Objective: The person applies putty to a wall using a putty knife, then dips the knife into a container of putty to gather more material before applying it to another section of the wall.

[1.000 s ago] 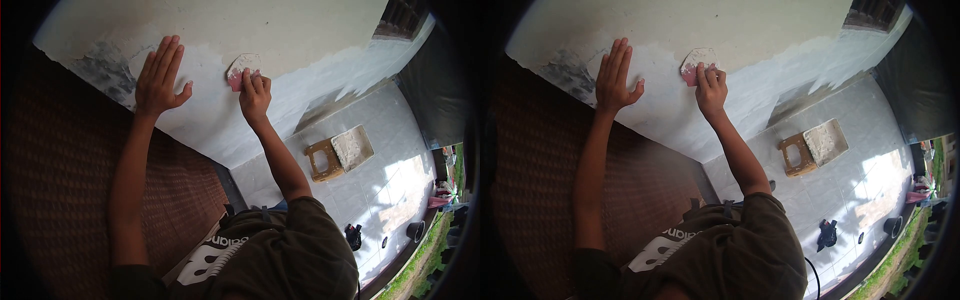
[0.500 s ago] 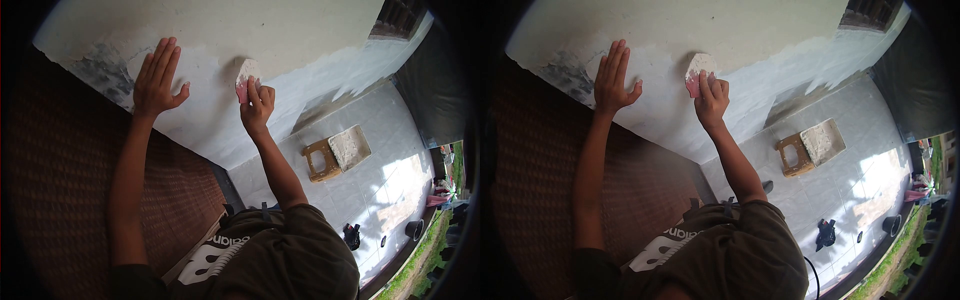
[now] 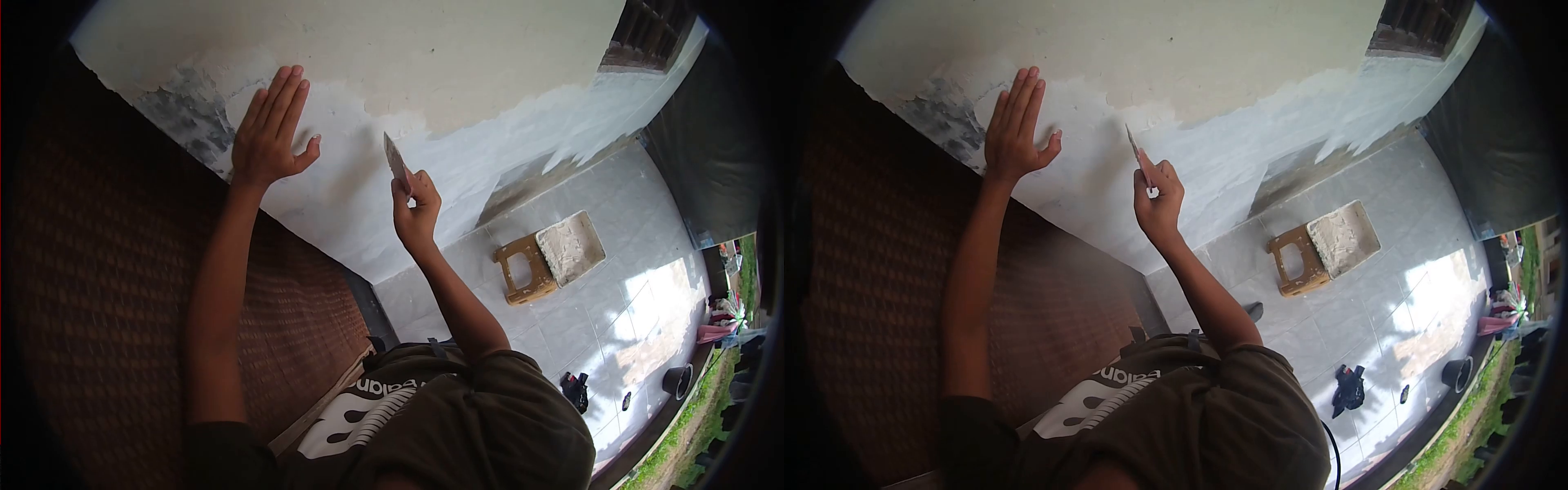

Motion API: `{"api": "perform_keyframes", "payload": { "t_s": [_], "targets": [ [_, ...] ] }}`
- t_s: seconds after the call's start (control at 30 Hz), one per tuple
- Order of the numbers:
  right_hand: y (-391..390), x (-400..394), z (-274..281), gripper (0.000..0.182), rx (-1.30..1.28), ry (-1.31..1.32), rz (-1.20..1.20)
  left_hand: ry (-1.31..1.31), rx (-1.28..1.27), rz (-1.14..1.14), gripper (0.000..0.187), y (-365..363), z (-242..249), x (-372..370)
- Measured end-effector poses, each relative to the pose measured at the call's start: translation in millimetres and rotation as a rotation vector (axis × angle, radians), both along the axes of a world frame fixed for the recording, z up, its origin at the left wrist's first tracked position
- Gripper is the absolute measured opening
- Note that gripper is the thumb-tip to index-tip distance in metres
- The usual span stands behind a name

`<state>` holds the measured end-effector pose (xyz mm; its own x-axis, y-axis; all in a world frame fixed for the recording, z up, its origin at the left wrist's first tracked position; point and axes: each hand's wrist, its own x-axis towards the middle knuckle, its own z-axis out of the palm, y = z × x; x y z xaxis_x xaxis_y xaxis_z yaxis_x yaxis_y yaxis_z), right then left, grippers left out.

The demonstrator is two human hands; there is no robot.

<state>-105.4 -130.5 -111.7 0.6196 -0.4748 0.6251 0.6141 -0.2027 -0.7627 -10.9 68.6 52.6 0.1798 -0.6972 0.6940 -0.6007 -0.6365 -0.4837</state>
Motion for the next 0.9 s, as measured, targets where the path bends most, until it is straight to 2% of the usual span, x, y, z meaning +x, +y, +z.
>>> {"api": "perform_keyframes", "payload": {
  "t_s": [0.13, 0.23, 0.53, 0.67, 0.73, 0.8, 0.9],
  "targets": [
    [-27.3, 18.9, 17.0, 0.049, -0.352, -0.116, -0.366, -0.008, -0.005, -0.014, 0.069, -0.5, 0.4, 1.0],
    [-24.9, 39.1, 24.0, 0.052, -0.431, -0.223, -0.471, -0.002, -0.009, -0.024, 0.069, -0.6, -0.4, 1.2],
    [31.2, 68.3, 11.4, 0.050, -0.480, -0.175, -0.530, 0.010, -0.003, 0.001, 0.070, 0.7, -1.0, 1.6],
    [55.0, 41.2, -11.1, 0.054, -0.462, -0.133, -0.429, 0.012, -0.008, -0.007, 0.071, 0.3, -1.5, 1.6],
    [54.2, 22.0, -11.2, 0.059, -0.413, -0.118, -0.245, 0.014, -0.009, -0.003, 0.071, 0.1, -0.7, 1.8],
    [41.1, 23.0, 7.5, 0.057, -0.373, -0.213, -0.312, 0.014, -0.002, 0.007, 0.071, 0.5, -0.6, 1.0],
    [20.8, 43.4, 30.7, 0.060, -0.362, -0.172, -0.458, 0.002, -0.009, -0.021, 0.071, 0.4, -0.9, 3.2]
  ]
}}
